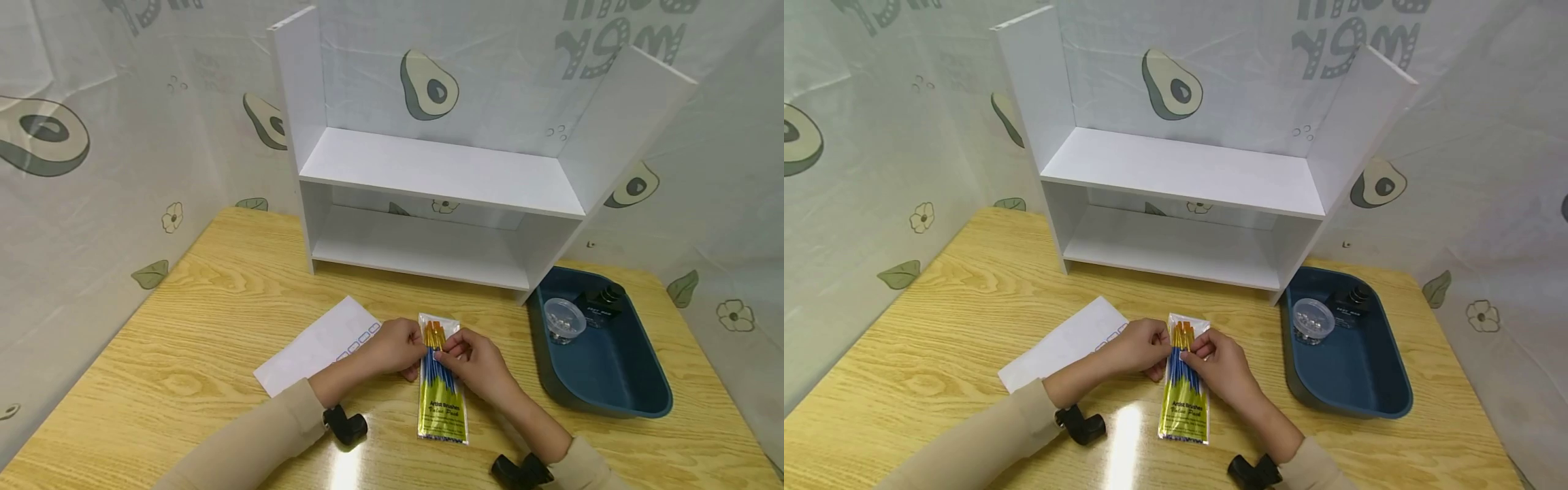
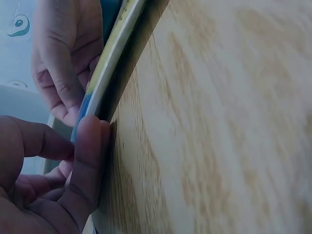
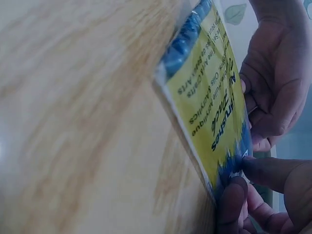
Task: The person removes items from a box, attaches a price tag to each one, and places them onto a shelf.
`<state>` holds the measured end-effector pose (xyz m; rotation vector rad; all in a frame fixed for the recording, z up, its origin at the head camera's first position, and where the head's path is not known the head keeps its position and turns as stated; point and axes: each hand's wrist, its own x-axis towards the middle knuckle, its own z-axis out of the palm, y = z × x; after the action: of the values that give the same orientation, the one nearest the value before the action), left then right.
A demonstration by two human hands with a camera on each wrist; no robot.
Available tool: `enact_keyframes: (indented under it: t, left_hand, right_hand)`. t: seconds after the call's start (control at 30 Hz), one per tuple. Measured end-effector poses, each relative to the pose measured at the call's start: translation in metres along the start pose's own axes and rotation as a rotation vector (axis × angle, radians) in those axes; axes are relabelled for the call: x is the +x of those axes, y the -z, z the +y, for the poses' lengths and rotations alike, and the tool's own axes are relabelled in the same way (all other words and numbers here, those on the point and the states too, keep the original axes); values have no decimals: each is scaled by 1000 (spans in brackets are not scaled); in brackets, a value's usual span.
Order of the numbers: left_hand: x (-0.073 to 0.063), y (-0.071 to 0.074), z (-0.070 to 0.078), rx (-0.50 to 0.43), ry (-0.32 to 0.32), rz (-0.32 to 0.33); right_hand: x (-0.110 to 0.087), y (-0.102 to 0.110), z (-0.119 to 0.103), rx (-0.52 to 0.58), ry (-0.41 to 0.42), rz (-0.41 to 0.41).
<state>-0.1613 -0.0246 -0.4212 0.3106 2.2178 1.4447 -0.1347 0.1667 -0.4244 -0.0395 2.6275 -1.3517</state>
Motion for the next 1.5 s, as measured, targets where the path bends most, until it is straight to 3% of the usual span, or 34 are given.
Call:
enact_keyframes:
  t: [0.13, 0.33, 0.53, 0.63, 0.8, 0.9, 1.13, 1.3, 1.5]
  left_hand:
    - [-1, -1, 2, -9, -22, 25]
    - [-1, 6, 10, -134, -122, 48]
    - [-3, 20, 20, -184, -205, 135]
    - [-5, 27, 24, -240, -230, 199]
    - [-5, 38, 27, -364, -256, 306]
    - [-5, 43, 28, -428, -272, 335]
    - [-8, 51, 29, -529, -285, 358]
    - [-11, 58, 27, -599, -286, 334]
    - [-18, 69, 25, -646, -345, 281]
  right_hand:
    - [-2, 4, 3, 76, 33, -31]
    - [-9, 8, 4, 284, 9, -38]
    - [-15, 8, -1, 284, -44, -37]
    - [-18, 11, -1, 291, -57, -119]
    - [-25, 16, -2, 396, -27, -332]
    - [-28, 18, -4, 455, -4, -393]
    - [-33, 18, -14, 505, 38, -339]
    - [-33, 16, -19, 494, 100, -290]
    - [-34, 21, -28, 464, 188, -249]
